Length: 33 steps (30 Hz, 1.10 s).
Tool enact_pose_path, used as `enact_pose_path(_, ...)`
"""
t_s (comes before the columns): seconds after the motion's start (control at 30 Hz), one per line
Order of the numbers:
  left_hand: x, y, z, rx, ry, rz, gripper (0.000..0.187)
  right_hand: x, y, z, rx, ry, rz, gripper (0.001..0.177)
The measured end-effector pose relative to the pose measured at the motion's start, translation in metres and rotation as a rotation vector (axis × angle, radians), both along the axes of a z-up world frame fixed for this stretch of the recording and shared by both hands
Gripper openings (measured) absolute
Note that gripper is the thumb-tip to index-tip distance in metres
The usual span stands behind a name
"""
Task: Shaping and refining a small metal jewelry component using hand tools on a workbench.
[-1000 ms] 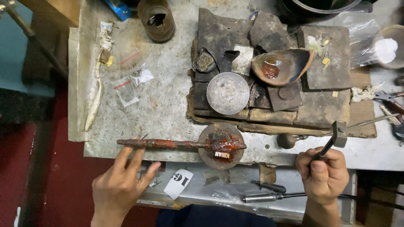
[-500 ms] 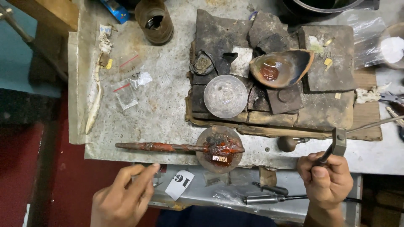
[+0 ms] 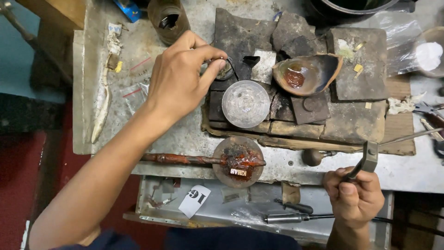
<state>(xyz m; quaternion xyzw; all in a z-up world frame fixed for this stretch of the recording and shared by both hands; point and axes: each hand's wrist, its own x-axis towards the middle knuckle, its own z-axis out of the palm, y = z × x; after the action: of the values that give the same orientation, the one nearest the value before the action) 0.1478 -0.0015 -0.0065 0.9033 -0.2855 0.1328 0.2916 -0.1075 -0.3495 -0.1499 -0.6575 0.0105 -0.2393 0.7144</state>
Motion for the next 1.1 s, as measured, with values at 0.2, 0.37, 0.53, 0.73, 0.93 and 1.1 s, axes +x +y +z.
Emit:
enact_pose_path(0.2,-0.010,0.006,0.011,-0.109,-0.061,-0.044,0.012,-0.005,-0.005,-0.005,-0.067,0.026,-0.049,0.028)
enact_pose_path(0.37,-0.092,0.011,0.031,-0.233,0.011,-0.162,0.013,-0.009,-0.004,-0.008,-0.062,0.050,-0.114,0.028)
enact_pose_path(0.53,-0.142,0.008,0.010,-0.335,0.181,-0.235,0.014,-0.014,-0.009,-0.016,-0.032,0.059,-0.113,0.028)
enact_pose_path(0.73,-0.146,0.003,0.004,-0.385,0.117,-0.303,0.013,-0.004,-0.002,-0.005,-0.074,0.027,-0.141,0.030)
enact_pose_path(0.93,-0.147,0.002,0.004,-0.408,0.131,-0.310,0.011,0.008,0.006,0.013,-0.084,-0.039,0.031,0.024)
enact_pose_path(1.1,-0.146,0.003,0.002,-0.416,0.132,-0.322,0.011,0.007,0.005,0.011,-0.070,-0.040,0.024,0.025)
